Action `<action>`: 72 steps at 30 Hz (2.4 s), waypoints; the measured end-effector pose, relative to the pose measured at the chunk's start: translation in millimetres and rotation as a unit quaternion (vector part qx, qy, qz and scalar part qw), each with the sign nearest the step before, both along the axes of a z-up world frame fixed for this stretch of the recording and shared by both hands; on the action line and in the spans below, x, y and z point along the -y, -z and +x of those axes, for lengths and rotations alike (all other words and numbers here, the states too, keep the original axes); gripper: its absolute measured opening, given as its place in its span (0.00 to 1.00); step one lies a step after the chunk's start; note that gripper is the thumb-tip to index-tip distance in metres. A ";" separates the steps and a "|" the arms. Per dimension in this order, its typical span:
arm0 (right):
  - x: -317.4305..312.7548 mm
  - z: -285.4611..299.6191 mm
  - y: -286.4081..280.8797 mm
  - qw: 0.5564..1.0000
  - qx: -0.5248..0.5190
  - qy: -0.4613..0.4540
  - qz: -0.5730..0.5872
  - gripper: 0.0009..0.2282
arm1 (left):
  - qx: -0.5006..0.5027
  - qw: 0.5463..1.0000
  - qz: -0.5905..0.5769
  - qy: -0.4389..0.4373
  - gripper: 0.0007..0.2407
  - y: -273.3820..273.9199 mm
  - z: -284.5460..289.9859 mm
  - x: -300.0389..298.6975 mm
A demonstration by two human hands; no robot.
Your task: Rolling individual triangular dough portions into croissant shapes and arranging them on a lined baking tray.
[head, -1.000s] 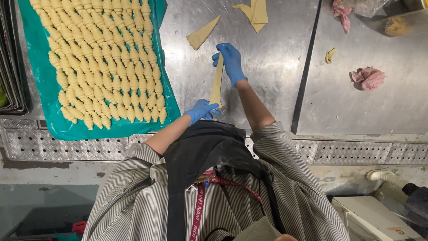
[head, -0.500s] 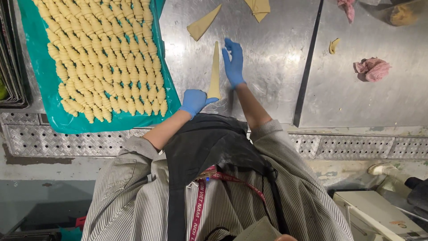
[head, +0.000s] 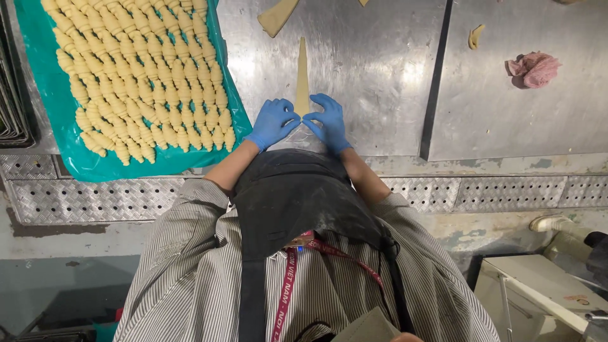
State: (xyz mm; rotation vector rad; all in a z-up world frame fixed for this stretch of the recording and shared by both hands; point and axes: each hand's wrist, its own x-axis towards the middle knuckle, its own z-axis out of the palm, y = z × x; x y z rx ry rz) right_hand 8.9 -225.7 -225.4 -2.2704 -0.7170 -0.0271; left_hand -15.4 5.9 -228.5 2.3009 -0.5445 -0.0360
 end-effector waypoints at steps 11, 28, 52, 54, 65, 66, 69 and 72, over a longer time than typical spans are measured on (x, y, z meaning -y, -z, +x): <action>5.4 2.6 -7.0 0.998 -0.054 0.010 0.017 0.09 | -0.022 0.999 -0.017 -0.046 0.04 -9.0 5.9 -0.3; 0.2 3.1 -7.9 0.997 -0.063 0.051 -0.006 0.05 | 0.028 0.999 -0.004 -0.022 0.05 -7.0 6.5 -2.6; -23.5 34.5 7.5 0.996 -0.039 0.074 -0.007 0.04 | 0.033 0.994 -0.029 -0.099 0.04 3.7 43.1 14.1; -31.1 39.5 4.9 0.991 -0.044 0.124 0.007 0.04 | 0.047 0.992 -0.040 -0.114 0.03 2.8 46.1 13.9; -12.2 59.0 21.2 0.952 -0.121 0.172 0.220 0.05 | 0.191 0.973 0.084 0.097 0.12 15.2 59.5 2.2; -12.0 58.1 14.6 0.935 -0.142 0.169 0.279 0.06 | 0.186 0.976 0.073 0.084 0.13 8.0 64.2 1.7; -6.5 58.0 17.1 0.941 -0.127 0.153 0.273 0.07 | 0.152 0.984 0.061 0.064 0.14 -1.8 78.1 2.5; -1.9 56.0 28.8 0.944 -0.131 0.150 0.263 0.08 | 0.103 0.989 0.016 0.105 0.15 1.4 84.4 5.6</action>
